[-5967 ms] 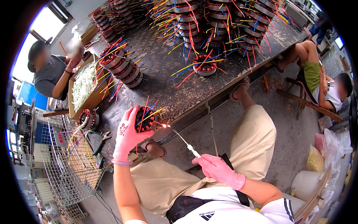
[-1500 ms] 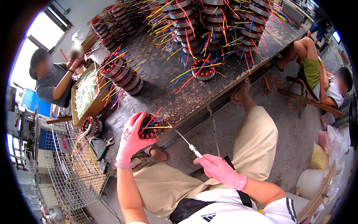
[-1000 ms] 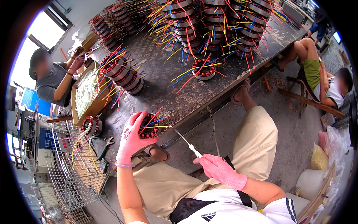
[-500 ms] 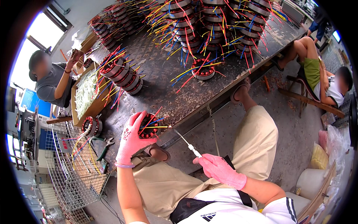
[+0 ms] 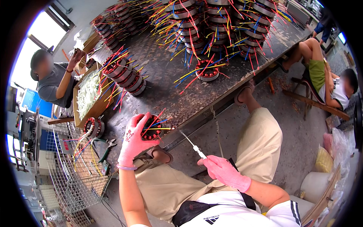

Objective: The person is soldering wires onto electrical components using a soldering iron. They apply heat and solder to join wires to the terminals of several components one by one on a workbench.

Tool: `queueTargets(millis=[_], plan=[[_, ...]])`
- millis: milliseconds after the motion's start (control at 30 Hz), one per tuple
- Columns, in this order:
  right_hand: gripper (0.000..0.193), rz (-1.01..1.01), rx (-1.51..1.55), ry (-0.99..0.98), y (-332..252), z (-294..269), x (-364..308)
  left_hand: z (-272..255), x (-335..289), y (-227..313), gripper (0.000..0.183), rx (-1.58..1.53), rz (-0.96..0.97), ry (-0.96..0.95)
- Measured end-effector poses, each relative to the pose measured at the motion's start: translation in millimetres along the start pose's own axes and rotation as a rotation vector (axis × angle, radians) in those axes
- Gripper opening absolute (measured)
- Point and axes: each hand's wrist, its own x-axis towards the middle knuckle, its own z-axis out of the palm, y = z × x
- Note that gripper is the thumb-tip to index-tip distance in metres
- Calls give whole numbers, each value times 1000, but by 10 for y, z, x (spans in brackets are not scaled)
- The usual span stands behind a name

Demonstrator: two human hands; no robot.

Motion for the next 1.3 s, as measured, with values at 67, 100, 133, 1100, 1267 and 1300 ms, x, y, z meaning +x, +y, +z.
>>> queueTargets(millis=[67,100,133,1100,1267,1300], plan=[[30,-3,-3,1,-3,-2,-8,0,16,-50,95,33,70,-9],[30,-2,-9,-3,-51,0,-30,-2,15,-52,94,49,66,-1],[29,0,-15,-8,-83,-1,-34,6,3,-40,94,65,63,7],[29,-9,-47,-25,-59,40,-15,-22,-1,-53,96,31,27,-36],[29,6,-22,-18,-61,48,-27,-16,8,-59,97,23,41,-32],[29,14,-22,-14,-75,54,-35,-17,6,-64,97,25,43,-32]])
